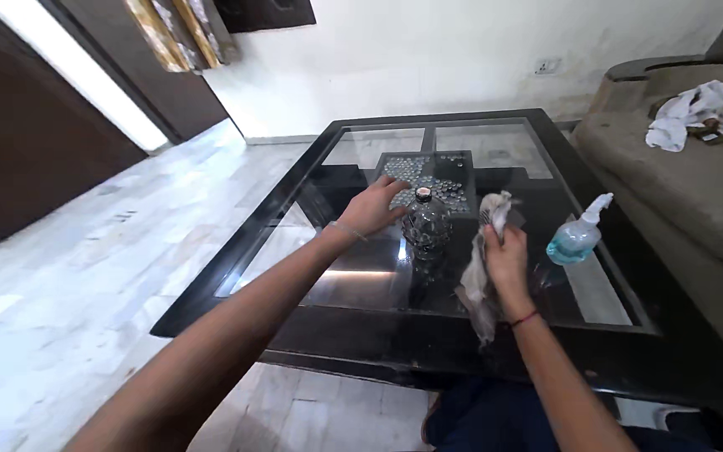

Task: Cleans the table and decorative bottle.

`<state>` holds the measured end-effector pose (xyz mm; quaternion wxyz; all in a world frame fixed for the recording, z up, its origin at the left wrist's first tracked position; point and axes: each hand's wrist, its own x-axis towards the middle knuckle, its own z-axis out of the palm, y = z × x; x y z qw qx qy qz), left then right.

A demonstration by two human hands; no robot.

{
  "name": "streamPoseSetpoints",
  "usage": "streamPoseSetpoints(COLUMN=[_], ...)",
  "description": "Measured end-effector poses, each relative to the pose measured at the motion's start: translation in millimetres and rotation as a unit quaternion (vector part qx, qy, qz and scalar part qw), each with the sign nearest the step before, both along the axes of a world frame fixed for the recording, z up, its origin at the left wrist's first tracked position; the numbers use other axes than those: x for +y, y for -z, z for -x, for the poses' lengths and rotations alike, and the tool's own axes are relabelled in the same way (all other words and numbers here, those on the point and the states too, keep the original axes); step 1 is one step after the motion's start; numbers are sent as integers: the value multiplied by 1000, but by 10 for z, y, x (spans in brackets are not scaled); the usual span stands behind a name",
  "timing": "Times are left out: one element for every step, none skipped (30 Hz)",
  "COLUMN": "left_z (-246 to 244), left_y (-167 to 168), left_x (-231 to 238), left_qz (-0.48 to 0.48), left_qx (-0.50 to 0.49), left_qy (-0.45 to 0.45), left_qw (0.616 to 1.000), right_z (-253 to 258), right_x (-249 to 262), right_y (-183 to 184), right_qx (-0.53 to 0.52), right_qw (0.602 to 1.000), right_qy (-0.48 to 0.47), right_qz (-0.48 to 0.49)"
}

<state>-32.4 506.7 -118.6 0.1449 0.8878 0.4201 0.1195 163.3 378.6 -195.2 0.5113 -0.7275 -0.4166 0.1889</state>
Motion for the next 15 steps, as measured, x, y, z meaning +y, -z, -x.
streamPoseSetpoints(left_z=[-135, -253, -356, -446, -518, -571, -608, -635, -660, -680, -692, -695, -698, -699, -696], left_y=[-96, -169, -224, -264, -296, -314, -319, -316, -314, -305, -294, -288, -290, -291, -287], left_x=[72, 131, 178, 212, 230, 248, 266, 283, 285, 287, 294, 301, 301, 298, 296], left_qz=[11, 22, 33, 42, 49, 53, 50, 44, 38, 32, 25, 19, 17, 19, 22], left_qx=[32, 65, 95, 123, 144, 157, 166, 174, 181, 186, 187, 186, 186, 185, 187], left_qy=[-5, -7, -8, -10, -12, -14, -12, -11, -14, -18, -18, -16, -12, -11, -10], left_qw=[999, 998, 995, 992, 988, 986, 985, 984, 983, 982, 982, 982, 982, 982, 982], right_z=[60, 128, 204, 284, 364, 437, 500, 551, 590, 620, 639, 642, 629, 608, 587], right_x=[107, 209, 304, 389, 465, 541, 612, 681, 749, 813, 866, 912, 946, 966, 976], right_y=[-93, -171, -242, -299, -345, -373, -381, -364, -322, -257, -189, -123, -65, -16, 29], right_qx=[1, -3, -12, -27, -44, -60, -76, -91, -102, -117, -129, -139, -147, -150, -153], right_qw=[1000, 1000, 999, 999, 998, 997, 996, 994, 993, 992, 991, 990, 989, 989, 988], right_qy=[-10, -21, -30, -35, -40, -42, -42, -42, -43, -38, -28, -16, -8, -6, -6], right_qz=[-5, -5, -2, 4, 15, 25, 31, 36, 38, 35, 27, 12, 1, -3, -4])
